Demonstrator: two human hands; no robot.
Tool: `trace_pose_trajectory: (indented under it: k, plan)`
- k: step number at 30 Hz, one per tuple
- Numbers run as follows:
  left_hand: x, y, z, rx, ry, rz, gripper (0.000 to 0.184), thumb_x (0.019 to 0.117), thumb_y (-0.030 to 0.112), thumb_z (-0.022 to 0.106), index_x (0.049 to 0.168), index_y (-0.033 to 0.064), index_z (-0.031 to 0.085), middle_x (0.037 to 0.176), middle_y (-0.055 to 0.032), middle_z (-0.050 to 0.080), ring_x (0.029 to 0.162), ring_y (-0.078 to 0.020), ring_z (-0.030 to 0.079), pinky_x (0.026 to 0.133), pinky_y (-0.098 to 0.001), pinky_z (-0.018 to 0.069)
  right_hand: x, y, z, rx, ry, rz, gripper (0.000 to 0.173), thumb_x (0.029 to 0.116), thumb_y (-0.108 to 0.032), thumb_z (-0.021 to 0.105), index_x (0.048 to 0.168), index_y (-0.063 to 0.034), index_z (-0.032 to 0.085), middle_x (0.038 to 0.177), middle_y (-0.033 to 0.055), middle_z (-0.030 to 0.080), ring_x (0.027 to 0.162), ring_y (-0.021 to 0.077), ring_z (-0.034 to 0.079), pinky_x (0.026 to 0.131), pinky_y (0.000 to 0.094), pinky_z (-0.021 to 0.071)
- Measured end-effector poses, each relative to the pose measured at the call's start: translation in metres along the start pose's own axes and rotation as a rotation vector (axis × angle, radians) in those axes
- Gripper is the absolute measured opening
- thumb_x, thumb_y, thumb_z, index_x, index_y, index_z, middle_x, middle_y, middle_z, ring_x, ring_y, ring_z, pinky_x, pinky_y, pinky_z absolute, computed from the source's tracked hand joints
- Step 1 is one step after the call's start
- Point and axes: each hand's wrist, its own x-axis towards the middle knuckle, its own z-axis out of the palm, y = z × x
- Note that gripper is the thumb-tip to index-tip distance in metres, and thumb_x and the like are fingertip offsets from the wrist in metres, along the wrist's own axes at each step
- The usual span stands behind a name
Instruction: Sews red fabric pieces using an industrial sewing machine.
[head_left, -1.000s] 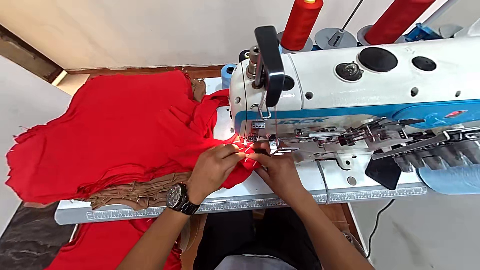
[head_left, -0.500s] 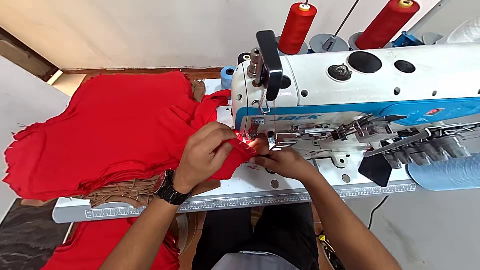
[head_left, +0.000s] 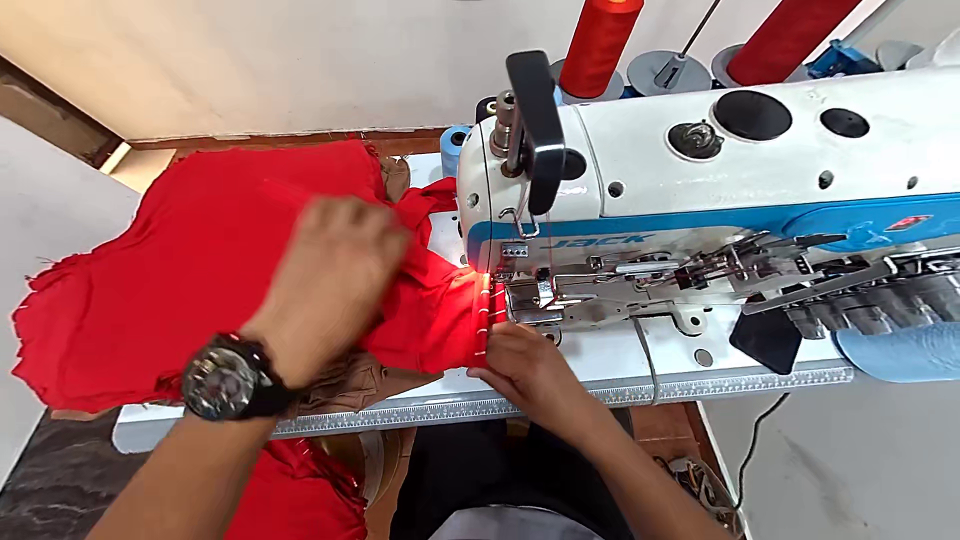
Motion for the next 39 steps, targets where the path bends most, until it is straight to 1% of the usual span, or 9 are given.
trace_pose_trajectory:
  k: [2, 4, 8, 15, 19, 23, 27, 30, 39]
  plan:
    - [0.003, 0.043, 0.024, -0.123, -0.009, 0.211, 0.024, 0.0931, 0.011, 0.057, 0.111, 0.0117, 0.073, 0.114, -0.0066, 0.071, 0.103, -0.0291, 0.068, 0.081, -0.0513, 0.0566, -0.007, -0.001, 0.004, 0.034, 0.0, 0.009, 0.034, 0.1025, -0.028, 0.063, 0.075, -0.0079, 0.065, 0.078, 0.0009, 0.066, 0.091, 0.0155, 0.067, 0.096, 0.0368, 0.0536]
    - [0.005, 0.066, 0.058, -0.217, -0.018, 0.282, 0.024, 0.0962, 0.009, 0.058, 0.114, 0.0126, 0.073, 0.114, -0.0025, 0.071, 0.097, -0.022, 0.069, 0.075, -0.0405, 0.0573, -0.014, 0.0, 0.001, 0.131, -0.026, -0.004, 0.034, 0.1031, -0.026, 0.062, 0.076, -0.0062, 0.066, 0.08, 0.0021, 0.066, 0.092, 0.0156, 0.066, 0.096, 0.0363, 0.0527]
    - [-0.003, 0.057, 0.098, -0.245, 0.047, 0.152, 0.04, 0.0931, 0.002, 0.056, 0.128, 0.0132, 0.071, 0.123, -0.0072, 0.067, 0.109, -0.026, 0.064, 0.083, -0.0426, 0.0548, -0.012, 0.003, -0.021, 0.327, -0.08, -0.002, 0.028, 0.1024, -0.024, 0.064, 0.086, -0.0027, 0.073, 0.094, 0.0039, 0.073, 0.109, 0.0154, 0.067, 0.101, 0.0336, 0.0528]
    - [-0.002, 0.077, 0.119, -0.421, 0.159, -0.006, 0.043, 0.0896, 0.001, 0.055, 0.124, 0.0181, 0.074, 0.118, -0.0049, 0.068, 0.112, -0.0264, 0.061, 0.086, -0.048, 0.0499, 0.021, 0.009, -0.068, 0.363, -0.178, -0.002, 0.024, 0.0975, -0.021, 0.069, 0.081, -0.0044, 0.069, 0.082, 0.0005, 0.067, 0.086, 0.008, 0.066, 0.079, 0.0267, 0.0569]
    - [-0.006, 0.037, 0.121, -0.453, 0.133, 0.145, 0.04, 0.0972, 0.006, 0.051, 0.125, 0.0234, 0.074, 0.115, -0.0039, 0.067, 0.111, -0.0229, 0.062, 0.092, -0.0437, 0.0528, -0.013, 0.004, -0.023, 0.374, -0.099, 0.119, 0.025, 0.101, -0.025, 0.066, 0.092, -0.0041, 0.075, 0.101, 0.0024, 0.074, 0.11, 0.0135, 0.067, 0.099, 0.0349, 0.0549]
    - [0.008, -0.003, 0.104, -0.558, 0.038, 0.339, 0.028, 0.0956, 0.011, 0.05, 0.109, 0.0099, 0.074, 0.115, -0.0059, 0.069, 0.116, -0.0181, 0.063, 0.101, -0.0351, 0.0527, -0.027, 0.0, 0.019, 0.292, 0.073, 0.172, 0.025, 0.1026, -0.027, 0.064, 0.094, -0.0054, 0.075, 0.105, 0.002, 0.074, 0.115, 0.0151, 0.066, 0.102, 0.038, 0.0539]
    - [0.029, 0.01, 0.072, -0.47, -0.019, 0.513, 0.021, 0.0906, 0.016, 0.05, 0.087, 0.0099, 0.07, 0.097, -0.0032, 0.071, 0.092, -0.0148, 0.069, 0.075, -0.0338, 0.0584, -0.022, 0.005, 0.01, 0.285, 0.06, 0.122, 0.022, 0.1021, -0.026, 0.065, 0.097, -0.0065, 0.075, 0.105, 0.0007, 0.074, 0.118, 0.0156, 0.064, 0.105, 0.0396, 0.0517]
    - [0.034, 0.013, 0.062, -0.381, -0.063, 0.564, 0.022, 0.0918, 0.019, 0.05, 0.081, 0.0118, 0.067, 0.087, -0.0009, 0.068, 0.082, -0.0153, 0.068, 0.065, -0.0348, 0.0557, -0.018, 0.008, 0.008, 0.288, 0.053, 0.097, 0.021, 0.1016, -0.025, 0.065, 0.096, -0.0065, 0.075, 0.103, 0.0004, 0.074, 0.117, 0.0155, 0.064, 0.104, 0.0381, 0.0519]
    - [0.039, 0.012, 0.056, -0.242, -0.113, 0.624, 0.021, 0.0917, 0.017, 0.051, 0.076, 0.0111, 0.065, 0.085, -0.0034, 0.066, 0.078, -0.02, 0.067, 0.06, -0.0382, 0.0538, -0.014, 0.01, 0.008, 0.265, 0.023, 0.075, 0.022, 0.1019, -0.025, 0.065, 0.094, -0.0069, 0.075, 0.102, -0.0004, 0.075, 0.118, 0.0154, 0.064, 0.104, 0.0382, 0.0512]
